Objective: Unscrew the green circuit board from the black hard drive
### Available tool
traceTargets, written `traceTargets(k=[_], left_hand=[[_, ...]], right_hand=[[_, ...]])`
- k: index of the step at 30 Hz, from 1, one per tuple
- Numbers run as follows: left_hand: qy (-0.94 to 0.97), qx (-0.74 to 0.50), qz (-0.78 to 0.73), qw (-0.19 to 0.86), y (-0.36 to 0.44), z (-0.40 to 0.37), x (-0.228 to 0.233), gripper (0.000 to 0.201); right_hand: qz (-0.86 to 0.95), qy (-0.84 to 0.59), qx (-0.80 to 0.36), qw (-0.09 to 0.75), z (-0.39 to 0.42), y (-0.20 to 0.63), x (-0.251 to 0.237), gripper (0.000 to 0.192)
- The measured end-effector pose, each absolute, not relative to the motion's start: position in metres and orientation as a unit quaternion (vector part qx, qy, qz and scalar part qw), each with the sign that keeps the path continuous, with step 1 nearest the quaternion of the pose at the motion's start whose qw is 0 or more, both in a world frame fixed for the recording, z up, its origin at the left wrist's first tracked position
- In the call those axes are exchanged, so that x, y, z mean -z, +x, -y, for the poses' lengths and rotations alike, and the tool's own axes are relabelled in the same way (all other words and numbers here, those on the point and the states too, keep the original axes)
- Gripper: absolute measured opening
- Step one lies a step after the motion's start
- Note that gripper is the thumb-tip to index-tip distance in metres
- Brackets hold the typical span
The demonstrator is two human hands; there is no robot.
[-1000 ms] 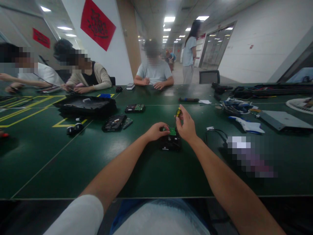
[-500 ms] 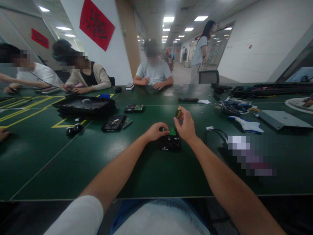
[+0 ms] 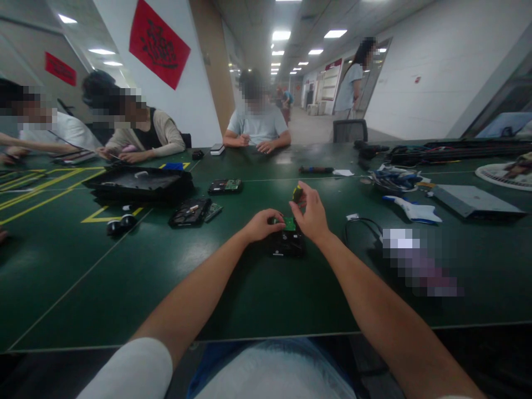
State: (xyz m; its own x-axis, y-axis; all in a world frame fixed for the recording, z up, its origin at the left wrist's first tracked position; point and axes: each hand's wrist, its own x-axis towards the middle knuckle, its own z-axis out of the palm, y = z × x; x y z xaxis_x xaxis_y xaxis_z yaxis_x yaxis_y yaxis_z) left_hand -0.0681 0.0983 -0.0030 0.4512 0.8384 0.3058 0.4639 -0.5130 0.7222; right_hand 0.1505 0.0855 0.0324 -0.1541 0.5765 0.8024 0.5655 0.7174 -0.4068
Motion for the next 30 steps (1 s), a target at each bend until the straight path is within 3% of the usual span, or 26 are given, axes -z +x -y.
traceTargets(k=[30], left_hand=[[0.803,-0.347,-0.39,0.289,-0.0667,-0.0976,0.0042,0.019]], right_hand=[[0.756,-0.376,-0.002,0.536,-0.0822,0.15,-0.0339,0.065]])
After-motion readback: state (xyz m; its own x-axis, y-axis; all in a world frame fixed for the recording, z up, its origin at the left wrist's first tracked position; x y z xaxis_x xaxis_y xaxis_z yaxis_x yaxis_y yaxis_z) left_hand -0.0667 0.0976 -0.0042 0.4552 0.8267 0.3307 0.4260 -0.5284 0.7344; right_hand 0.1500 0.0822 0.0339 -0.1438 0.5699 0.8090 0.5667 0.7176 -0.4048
